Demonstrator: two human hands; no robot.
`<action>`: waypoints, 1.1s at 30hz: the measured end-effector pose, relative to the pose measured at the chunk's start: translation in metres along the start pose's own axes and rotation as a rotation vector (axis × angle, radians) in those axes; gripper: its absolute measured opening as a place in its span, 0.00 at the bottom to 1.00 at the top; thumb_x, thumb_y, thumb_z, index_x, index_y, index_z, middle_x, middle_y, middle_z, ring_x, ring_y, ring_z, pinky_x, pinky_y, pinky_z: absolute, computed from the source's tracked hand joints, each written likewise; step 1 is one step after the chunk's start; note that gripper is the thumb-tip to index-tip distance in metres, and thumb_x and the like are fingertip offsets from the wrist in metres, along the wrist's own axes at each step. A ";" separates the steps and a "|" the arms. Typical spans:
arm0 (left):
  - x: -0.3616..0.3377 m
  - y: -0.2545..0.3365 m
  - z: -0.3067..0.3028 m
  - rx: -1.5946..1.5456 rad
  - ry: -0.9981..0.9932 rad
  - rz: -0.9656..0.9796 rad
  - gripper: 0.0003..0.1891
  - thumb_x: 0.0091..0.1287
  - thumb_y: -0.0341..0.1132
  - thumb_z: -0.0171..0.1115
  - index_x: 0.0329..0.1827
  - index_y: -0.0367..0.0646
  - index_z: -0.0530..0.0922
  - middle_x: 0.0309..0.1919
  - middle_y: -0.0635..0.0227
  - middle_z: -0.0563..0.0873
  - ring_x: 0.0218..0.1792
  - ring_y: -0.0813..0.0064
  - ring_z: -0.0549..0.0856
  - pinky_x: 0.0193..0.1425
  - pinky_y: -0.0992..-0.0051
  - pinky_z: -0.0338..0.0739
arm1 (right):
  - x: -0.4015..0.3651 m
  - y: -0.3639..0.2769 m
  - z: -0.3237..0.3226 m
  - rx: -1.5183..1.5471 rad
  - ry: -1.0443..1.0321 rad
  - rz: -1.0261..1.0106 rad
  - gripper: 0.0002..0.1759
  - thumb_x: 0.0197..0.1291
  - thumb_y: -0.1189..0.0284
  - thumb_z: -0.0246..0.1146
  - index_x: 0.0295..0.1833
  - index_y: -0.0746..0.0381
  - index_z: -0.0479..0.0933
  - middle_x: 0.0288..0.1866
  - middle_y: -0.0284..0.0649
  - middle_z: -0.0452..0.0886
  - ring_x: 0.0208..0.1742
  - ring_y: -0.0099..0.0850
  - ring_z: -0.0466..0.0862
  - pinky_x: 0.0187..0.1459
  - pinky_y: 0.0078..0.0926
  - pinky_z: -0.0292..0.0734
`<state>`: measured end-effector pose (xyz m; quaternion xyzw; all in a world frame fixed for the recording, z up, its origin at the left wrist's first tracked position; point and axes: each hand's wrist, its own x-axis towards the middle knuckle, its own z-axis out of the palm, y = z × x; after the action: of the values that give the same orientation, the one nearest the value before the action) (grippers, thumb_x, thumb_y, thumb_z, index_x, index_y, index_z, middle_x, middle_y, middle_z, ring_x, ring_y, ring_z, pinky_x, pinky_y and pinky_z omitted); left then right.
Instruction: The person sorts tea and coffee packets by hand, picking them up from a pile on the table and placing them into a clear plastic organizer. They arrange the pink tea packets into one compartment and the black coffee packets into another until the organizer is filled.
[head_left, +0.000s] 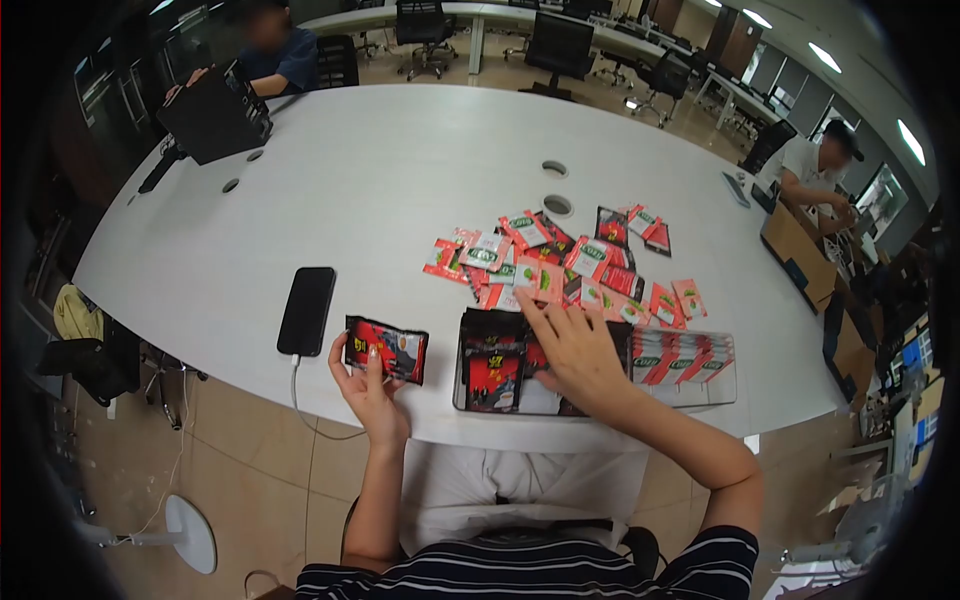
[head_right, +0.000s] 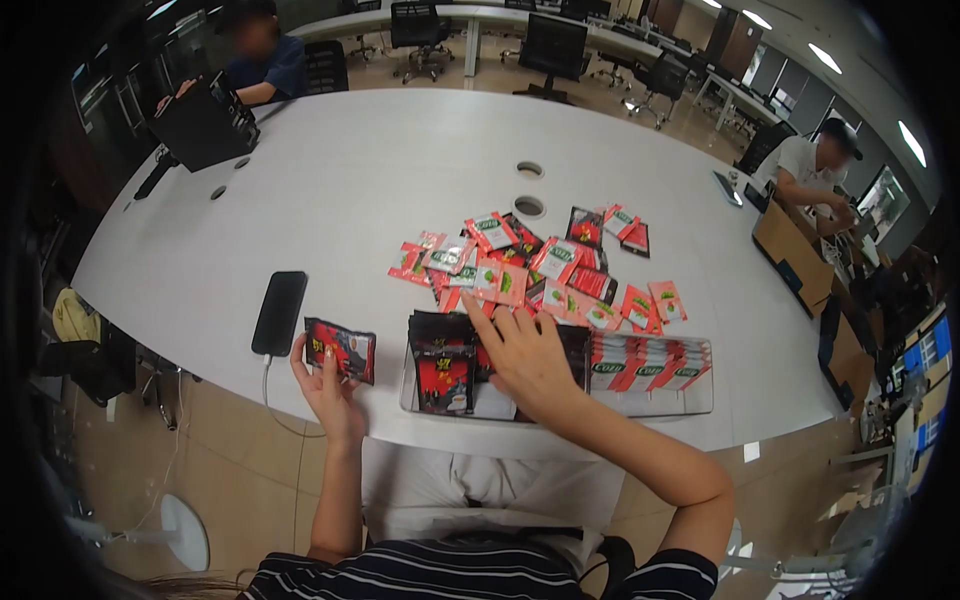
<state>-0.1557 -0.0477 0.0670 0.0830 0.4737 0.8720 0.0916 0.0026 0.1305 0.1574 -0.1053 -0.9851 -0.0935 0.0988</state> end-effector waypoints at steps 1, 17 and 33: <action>0.000 -0.001 -0.001 0.014 0.014 -0.004 0.22 0.72 0.32 0.55 0.67 0.54 0.60 0.40 0.72 0.82 0.32 0.89 0.80 0.24 0.89 0.72 | 0.000 0.000 0.004 -0.012 0.022 -0.002 0.62 0.33 0.63 0.77 0.76 0.60 0.51 0.47 0.40 0.70 0.48 0.36 0.72 0.56 0.38 0.64; 0.001 -0.001 -0.001 -0.038 -0.039 0.046 0.22 0.70 0.29 0.53 0.67 0.47 0.60 0.50 0.67 0.78 0.38 0.79 0.85 0.29 0.79 0.83 | 0.015 -0.029 -0.004 0.262 0.019 -0.037 0.65 0.32 0.61 0.79 0.76 0.58 0.49 0.71 0.43 0.60 0.71 0.42 0.61 0.72 0.56 0.46; -0.010 0.044 0.020 0.139 -0.254 0.385 0.45 0.65 0.16 0.55 0.78 0.49 0.37 0.62 0.54 0.70 0.44 0.77 0.81 0.47 0.80 0.78 | 0.021 -0.030 0.008 0.204 0.144 -0.074 0.60 0.36 0.63 0.76 0.76 0.59 0.51 0.65 0.41 0.67 0.65 0.41 0.68 0.71 0.62 0.42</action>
<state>-0.1446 -0.0574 0.1141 0.2868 0.4928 0.8212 -0.0232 -0.0261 0.1076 0.1493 -0.0511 -0.9831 -0.0038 0.1759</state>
